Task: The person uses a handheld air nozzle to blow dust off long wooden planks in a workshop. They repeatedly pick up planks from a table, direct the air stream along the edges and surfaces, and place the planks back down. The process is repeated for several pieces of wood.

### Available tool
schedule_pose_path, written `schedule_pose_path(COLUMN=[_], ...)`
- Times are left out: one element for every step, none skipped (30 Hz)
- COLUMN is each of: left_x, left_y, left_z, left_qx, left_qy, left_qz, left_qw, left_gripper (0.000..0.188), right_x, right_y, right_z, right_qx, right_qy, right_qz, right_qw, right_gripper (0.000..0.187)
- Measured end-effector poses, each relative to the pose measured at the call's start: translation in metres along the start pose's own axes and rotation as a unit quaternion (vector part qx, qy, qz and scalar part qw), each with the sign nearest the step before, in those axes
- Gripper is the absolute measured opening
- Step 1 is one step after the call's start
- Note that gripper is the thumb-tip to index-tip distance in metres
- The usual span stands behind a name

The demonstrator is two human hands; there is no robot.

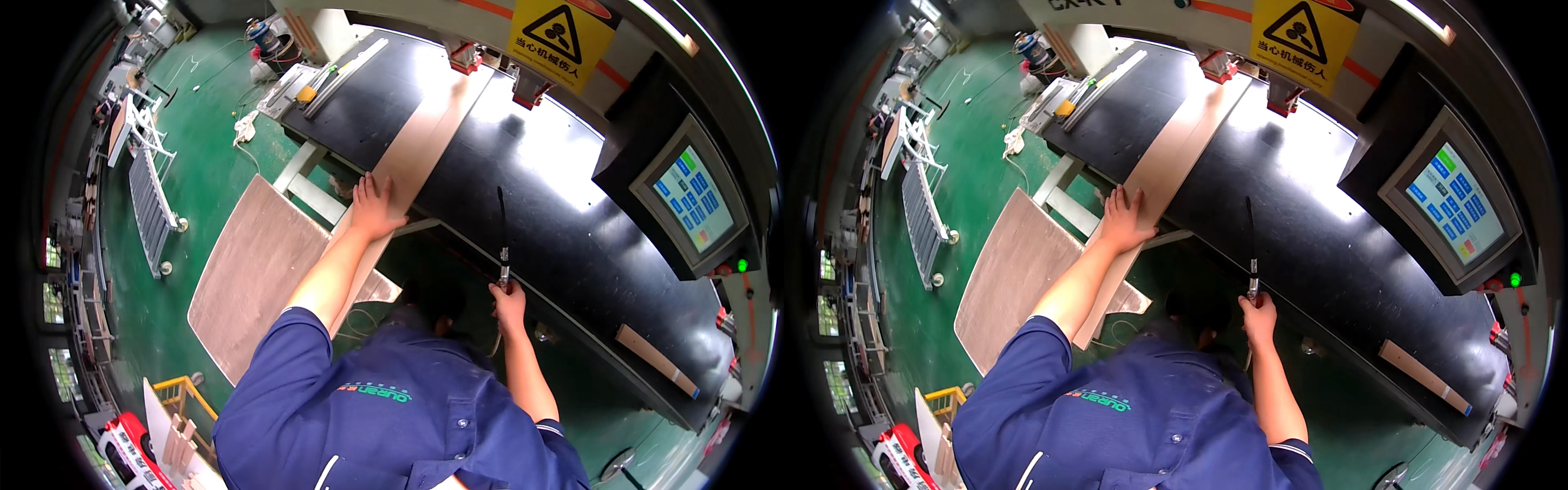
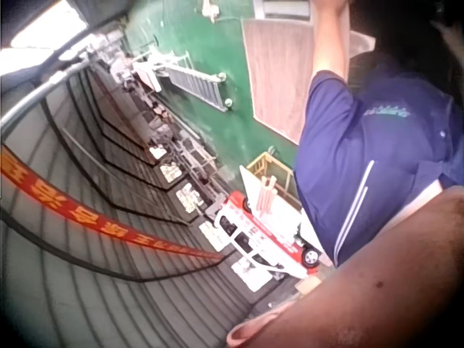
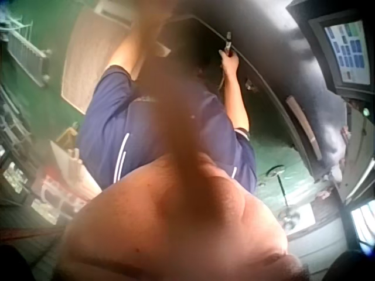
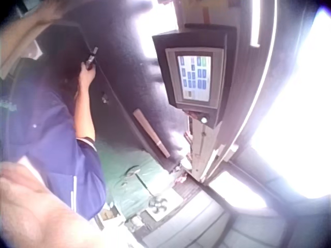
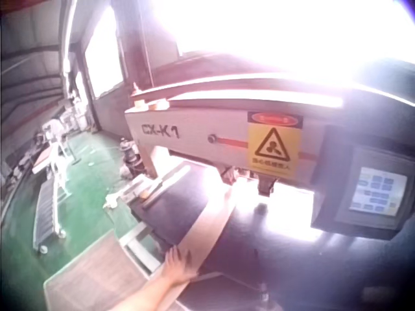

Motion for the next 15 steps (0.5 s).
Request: schedule_pose_path(left_x=[0.002,0.004,0.005,0.006,0.006,0.007,0.009,0.011,0.012,0.012,0.011,0.01,0.011,0.014,0.015], left_y=[0.002,0.002,0.001,0.002,0.002,0.003,0.003,0.003,0.004,0.001,-0.001,-0.003,-0.004,-0.005,-0.007], left_z=[0.004,0.008,0.012,0.019,0.025,0.031,0.036,0.04,0.043,0.045,0.047,0.048,0.051,0.052,0.054], left_qx=[0.003,0.005,0.008,0.005,0.002,-0.001,-0.008,-0.015,-0.023,-0.025,-0.028,-0.031,-0.026,-0.021,-0.016], left_qy=[0.0,0.0,0.0,-0.004,-0.008,-0.013,-0.016,-0.019,-0.022,-0.017,-0.013,-0.008,-0.019,-0.031,-0.042], left_qz=[-0.007,-0.015,-0.022,-0.019,-0.016,-0.012,-0.012,-0.012,-0.012,-0.017,-0.022,-0.028,-0.037,-0.047,-0.056], left_qw=[1.0,1.0,1.0,1.0,1.0,1.0,1.0,1.0,0.999,0.999,0.999,0.999,0.999,0.998,0.997], left_gripper=[0.11,0.11,0.111,0.112,0.112,0.113,0.113,0.113,0.113,0.113,0.114,0.114,0.112,0.111,0.11], right_x=[0.003,0.005,0.006,0.005,0.005,0.004,0.001,-0.001,-0.001,-0.005,-0.009,-0.012,-0.013,-0.014,-0.016], right_y=[-0.001,-0.002,-0.004,-0.009,-0.01,-0.009,-0.009,-0.008,-0.01,-0.009,-0.007,-0.006,-0.004,-0.001,0.002], right_z=[0.001,0.003,0.004,0.002,0.002,0.003,0.004,0.004,0.005,0.005,0.005,0.006,0.007,0.008,0.01], right_qx=[-0.002,-0.003,-0.005,-0.004,-0.004,-0.003,-0.003,-0.004,-0.004,-0.006,-0.008,0.001,0.01,0.019,0.026], right_qy=[0.01,0.019,0.029,0.033,0.034,0.036,0.036,0.039,0.043,0.045,0.047,0.043,0.043,0.044,0.047], right_qz=[-0.001,-0.002,-0.003,-0.004,-0.002,0.0,0.005,0.007,0.003,0.002,0.001,0.001,0.002,0.003,-0.004], right_qw=[1.0,1.0,1.0,0.999,0.999,0.999,0.999,0.999,0.999,0.999,0.999,0.999,0.999,0.999,0.999], right_gripper=[0.021,0.021,0.021,0.021,0.021,0.021,0.022,0.022,0.022,0.022,0.022,0.022,0.023,0.023,0.023])
Point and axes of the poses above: each hand's wrist, its own z-axis towards the middle knuckle, its own x-axis out of the back of the hand, y = z × x, the point moved 7 cm from there along z, towards the middle knuckle, and after that the axes turned 6 degrees about z, right-handed, at the moved point
